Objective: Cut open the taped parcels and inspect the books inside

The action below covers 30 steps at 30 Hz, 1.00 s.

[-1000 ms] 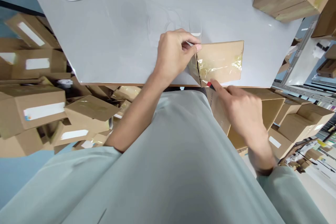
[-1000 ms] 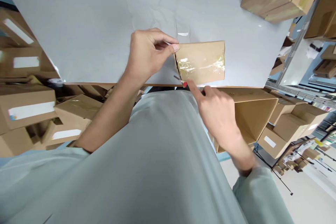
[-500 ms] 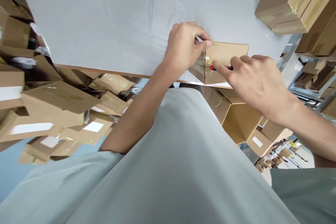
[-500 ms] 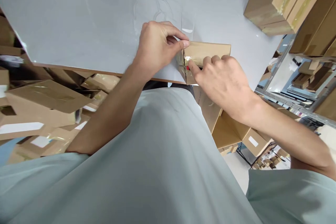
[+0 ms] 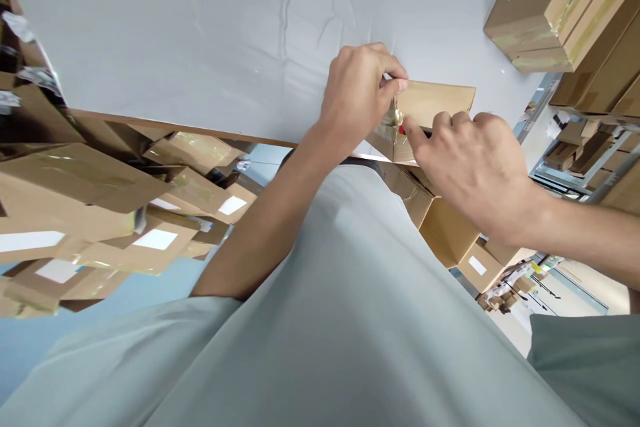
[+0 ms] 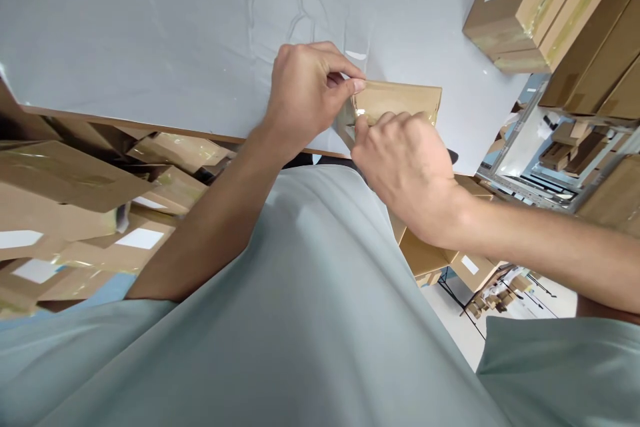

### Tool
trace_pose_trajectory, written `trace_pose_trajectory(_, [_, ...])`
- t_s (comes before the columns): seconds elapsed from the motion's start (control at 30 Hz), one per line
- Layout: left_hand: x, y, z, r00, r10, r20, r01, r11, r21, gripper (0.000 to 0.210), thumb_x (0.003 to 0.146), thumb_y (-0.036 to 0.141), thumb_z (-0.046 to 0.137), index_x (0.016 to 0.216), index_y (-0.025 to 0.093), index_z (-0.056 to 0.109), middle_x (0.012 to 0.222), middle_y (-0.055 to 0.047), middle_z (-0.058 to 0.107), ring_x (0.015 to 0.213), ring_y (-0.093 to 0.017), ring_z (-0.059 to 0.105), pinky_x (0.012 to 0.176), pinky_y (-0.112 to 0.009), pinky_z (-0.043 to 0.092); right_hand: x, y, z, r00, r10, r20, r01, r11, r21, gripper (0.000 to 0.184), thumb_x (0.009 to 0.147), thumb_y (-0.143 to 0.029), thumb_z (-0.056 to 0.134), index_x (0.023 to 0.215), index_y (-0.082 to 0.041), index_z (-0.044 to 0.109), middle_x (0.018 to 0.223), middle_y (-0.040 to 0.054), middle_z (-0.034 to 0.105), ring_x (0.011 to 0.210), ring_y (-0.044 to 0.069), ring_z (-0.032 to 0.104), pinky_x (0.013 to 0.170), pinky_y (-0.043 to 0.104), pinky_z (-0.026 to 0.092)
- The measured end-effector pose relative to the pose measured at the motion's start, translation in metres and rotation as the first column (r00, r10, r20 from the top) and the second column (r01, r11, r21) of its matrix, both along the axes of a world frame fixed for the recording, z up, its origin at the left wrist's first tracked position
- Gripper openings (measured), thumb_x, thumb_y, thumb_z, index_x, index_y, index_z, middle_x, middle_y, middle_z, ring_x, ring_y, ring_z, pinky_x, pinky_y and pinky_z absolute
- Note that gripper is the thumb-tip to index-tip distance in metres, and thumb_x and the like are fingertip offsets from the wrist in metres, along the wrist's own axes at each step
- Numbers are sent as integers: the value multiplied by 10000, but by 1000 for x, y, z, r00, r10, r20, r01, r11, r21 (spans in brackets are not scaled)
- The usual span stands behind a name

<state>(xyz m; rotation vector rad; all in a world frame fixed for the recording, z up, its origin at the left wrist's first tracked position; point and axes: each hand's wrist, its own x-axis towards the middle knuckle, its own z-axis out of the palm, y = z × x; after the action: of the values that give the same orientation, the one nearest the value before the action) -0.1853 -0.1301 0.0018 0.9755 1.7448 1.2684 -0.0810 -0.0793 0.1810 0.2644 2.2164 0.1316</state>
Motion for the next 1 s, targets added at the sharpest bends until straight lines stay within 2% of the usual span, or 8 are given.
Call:
trace_pose_trajectory(0.13, [3,-1,-1,999,17,-37,-16,1000,22,185,912,183,722,852,322,830,939,-3,802,769,-220,688,766,-439,577,11,-7,-7,990,-35,-133,32,999,-20,463,1141,-390,376,1435,-195,677,860,146,701,830,297,653,737,404,367])
trace_pose_trajectory(0.33, [10,-9,-4,999,9,-41,-7,999,41,211,951,228,674,901,351,839,960,3,822,831,-248,738,798,-439,599,17,-7,-16,995,-45,-92,45,999,-7,468,1133,-400,385,1416,-189,692,874,154,689,843,332,624,764,440,342])
trace_pose_trajectory(0.53, [16,-15,-13,999,13,-31,-11,998,56,166,1001,380,672,1010,392,837,1065,-18,830,1041,-315,730,955,-515,607,21,-3,32,1000,24,-10,-23,1000,15,437,1106,-261,409,1449,-192,671,850,134,690,764,275,558,701,386,294])
trace_pose_trajectory(0.6, [18,-17,-15,1000,-6,17,5,998,69,223,1048,448,624,1131,389,822,1160,-34,817,1136,-315,728,1008,-503,600,35,0,46,999,-29,-35,30,998,54,447,1104,-217,413,1469,-214,670,853,115,703,734,249,561,672,368,282])
trace_pose_trajectory(0.67, [17,-21,-15,998,-48,31,45,996,80,278,1082,466,576,1237,384,792,1259,-47,793,1212,-304,723,1055,-474,585,59,7,42,978,-156,-140,169,982,88,439,1118,-245,416,1480,-241,666,867,93,723,719,231,589,654,347,299])
trace_pose_trajectory(0.73, [13,-27,-12,993,-114,5,113,989,96,306,1109,431,530,1283,366,772,1351,-58,759,1264,-289,718,1090,-448,573,90,20,20,885,-338,-319,381,921,83,421,1139,-354,426,1473,-247,657,906,83,746,742,236,640,657,330,357])
trace_pose_trajectory(0.87, [6,-38,-16,970,-230,-77,237,967,91,374,1093,426,567,1438,348,686,1507,-72,681,1383,-307,674,1178,-488,547,145,51,-56,519,-548,-656,737,676,19,492,1117,-566,457,1329,-187,688,904,96,747,796,275,702,716,371,490])
trace_pose_trajectory(1.0, [29,-46,-47,955,-269,-123,273,962,13,1040,897,693,783,1738,286,325,1745,-127,459,1649,-409,398,1324,-610,424,164,60,-115,136,-693,-708,870,425,-248,489,1061,-667,541,1032,-203,691,758,31,655,691,230,680,648,344,525])
